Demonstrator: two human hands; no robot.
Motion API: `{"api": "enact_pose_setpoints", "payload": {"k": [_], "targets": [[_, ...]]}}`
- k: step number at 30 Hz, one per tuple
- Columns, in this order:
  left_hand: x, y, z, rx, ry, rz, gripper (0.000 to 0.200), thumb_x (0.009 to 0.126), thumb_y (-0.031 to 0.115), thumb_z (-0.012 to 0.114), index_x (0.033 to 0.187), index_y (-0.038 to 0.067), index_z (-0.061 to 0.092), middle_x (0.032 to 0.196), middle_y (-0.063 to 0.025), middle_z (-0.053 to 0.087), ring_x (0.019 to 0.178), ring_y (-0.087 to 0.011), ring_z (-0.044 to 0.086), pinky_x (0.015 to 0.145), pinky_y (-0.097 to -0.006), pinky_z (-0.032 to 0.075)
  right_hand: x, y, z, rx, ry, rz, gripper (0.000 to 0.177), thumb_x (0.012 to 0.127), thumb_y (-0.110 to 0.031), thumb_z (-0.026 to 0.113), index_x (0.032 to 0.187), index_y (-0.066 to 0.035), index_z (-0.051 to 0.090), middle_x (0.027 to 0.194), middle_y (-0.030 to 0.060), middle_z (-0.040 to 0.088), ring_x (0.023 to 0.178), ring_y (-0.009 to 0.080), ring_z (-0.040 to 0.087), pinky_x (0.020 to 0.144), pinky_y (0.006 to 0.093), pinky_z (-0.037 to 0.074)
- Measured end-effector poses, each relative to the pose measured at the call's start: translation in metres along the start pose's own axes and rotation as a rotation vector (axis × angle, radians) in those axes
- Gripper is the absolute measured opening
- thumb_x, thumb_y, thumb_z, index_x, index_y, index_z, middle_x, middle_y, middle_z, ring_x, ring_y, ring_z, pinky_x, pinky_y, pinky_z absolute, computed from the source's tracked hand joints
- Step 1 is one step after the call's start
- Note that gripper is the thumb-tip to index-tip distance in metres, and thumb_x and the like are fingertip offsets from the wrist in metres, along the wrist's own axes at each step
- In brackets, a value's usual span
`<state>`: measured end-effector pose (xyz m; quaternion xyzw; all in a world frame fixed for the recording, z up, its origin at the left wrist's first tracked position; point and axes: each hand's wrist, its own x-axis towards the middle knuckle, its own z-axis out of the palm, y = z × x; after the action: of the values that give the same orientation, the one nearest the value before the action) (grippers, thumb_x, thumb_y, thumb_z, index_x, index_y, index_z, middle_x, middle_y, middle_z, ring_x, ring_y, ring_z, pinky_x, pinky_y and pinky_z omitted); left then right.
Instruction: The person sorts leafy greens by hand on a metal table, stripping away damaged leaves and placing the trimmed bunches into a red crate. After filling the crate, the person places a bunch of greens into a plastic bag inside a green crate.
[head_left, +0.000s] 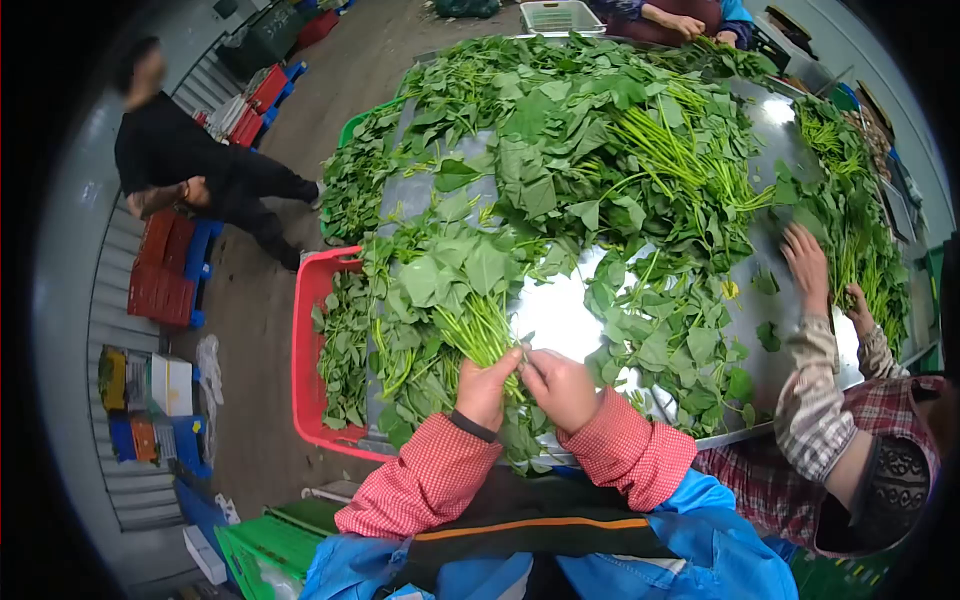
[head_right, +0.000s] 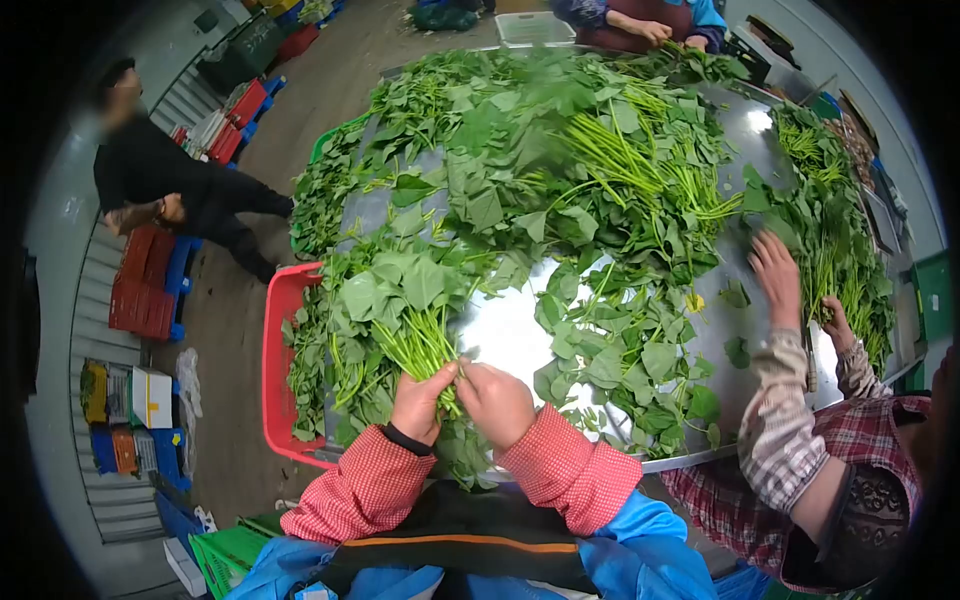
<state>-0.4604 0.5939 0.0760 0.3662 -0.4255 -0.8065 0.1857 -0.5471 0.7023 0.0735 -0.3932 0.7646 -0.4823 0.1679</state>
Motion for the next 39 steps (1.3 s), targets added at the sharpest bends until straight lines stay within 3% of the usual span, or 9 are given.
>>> {"api": "enact_pose_setpoints", "payload": {"k": [6,12,18,21,24,27,28,31,39], "targets": [[-0.005,0.018,-0.001,-0.022,0.124,0.002,0.017,0.089,0.012,0.061,0.102,0.002,0.064,0.085,-0.0015,0.065,0.064,-0.0083,0.056,0.047,-0.0188,0.039,-0.014,-0.027,-0.014,-0.158,-0.213,0.171,0.020,0.086,-0.024,0.056,0.085,-0.005,0.053,0.074,0.0158,0.062,0.069,0.0363,0.061,0.061,0.0466,0.047],[-0.010,0.011,-0.008,-0.104,0.146,0.068,0.015,0.088,0.010,0.062,0.100,0.001,0.064,0.084,-0.0022,0.064,0.064,-0.0095,0.056,0.052,-0.0210,0.043,-0.012,-0.024,0.006,-0.367,-0.089,-0.098,0.012,0.083,-0.017,0.057,0.081,-0.006,0.053,0.066,0.0138,0.059,0.062,0.0324,0.061,0.054,0.0435,0.047],[-0.018,0.017,-0.007,-0.235,0.238,0.098,0.012,0.087,0.008,0.062,0.097,0.001,0.062,0.085,-0.0046,0.064,0.066,-0.0110,0.056,0.055,-0.0226,0.045,-0.005,-0.010,0.027,-0.253,0.094,-0.042,0.014,0.082,-0.016,0.056,0.074,-0.006,0.050,0.053,0.0119,0.052,0.049,0.0346,0.053,0.047,0.0415,0.043],[-0.017,0.037,-0.012,-0.295,0.337,0.213,0.009,0.088,0.007,0.061,0.094,0.001,0.060,0.084,-0.0052,0.063,0.068,-0.0117,0.057,0.055,-0.0231,0.045,0.008,0.039,0.030,-0.330,0.293,-0.339,0.010,0.081,-0.010,0.051,0.077,-0.001,0.053,0.065,0.0172,0.059,0.057,0.0329,0.057,0.055,0.0417,0.048],[-0.013,0.069,-0.051,-0.232,0.342,0.362,0.009,0.088,0.007,0.061,0.095,0.001,0.060,0.086,-0.0059,0.063,0.068,-0.0127,0.058,0.059,-0.0236,0.048,0.025,0.099,-0.009,0.314,0.107,0.431,0.012,0.083,-0.009,0.049,0.083,0.000,0.057,0.071,0.0141,0.060,0.059,0.0226,0.053,0.059,0.0385,0.046],[-0.026,0.061,-0.051,-0.130,0.258,0.236,0.012,0.087,0.005,0.061,0.099,0.000,0.060,0.089,-0.0066,0.064,0.072,-0.0137,0.059,0.063,-0.0243,0.049,0.015,0.027,-0.005,0.448,-0.086,0.274,0.020,0.086,-0.018,0.055,0.091,0.000,0.061,0.071,0.0106,0.060,0.062,0.0153,0.053,0.060,0.0334,0.045],[-0.026,0.057,-0.045,-0.105,0.223,0.176,0.014,0.087,0.004,0.061,0.100,0.000,0.060,0.091,-0.0070,0.065,0.074,-0.0139,0.060,0.065,-0.0245,0.049,0.019,0.012,0.015,0.342,0.020,0.055,0.025,0.088,-0.026,0.057,0.095,-0.002,0.063,0.068,0.0108,0.061,0.061,0.0162,0.057,0.059,0.0321,0.046],[-0.028,0.029,-0.040,-0.074,0.104,0.201,0.016,0.087,0.004,0.060,0.102,-0.001,0.060,0.094,-0.0084,0.066,0.076,-0.0138,0.061,0.066,-0.0249,0.049,0.026,-0.066,0.006,-0.026,-0.246,0.147,0.027,0.090,-0.028,0.058,0.097,-0.003,0.063,0.067,0.0121,0.062,0.060,0.0284,0.061,0.060,0.0348,0.048],[-0.031,0.052,-0.070,-0.112,0.140,0.063,0.020,0.090,0.014,0.059,0.100,-0.003,0.060,0.085,-0.0092,0.065,0.066,-0.0132,0.059,0.055,-0.0229,0.048,0.001,-0.053,-0.023,0.125,-0.226,-0.132,0.022,0.087,-0.026,0.059,0.090,-0.005,0.064,0.072,0.0153,0.062,0.065,0.0302,0.063,0.058,0.0381,0.048]]}}
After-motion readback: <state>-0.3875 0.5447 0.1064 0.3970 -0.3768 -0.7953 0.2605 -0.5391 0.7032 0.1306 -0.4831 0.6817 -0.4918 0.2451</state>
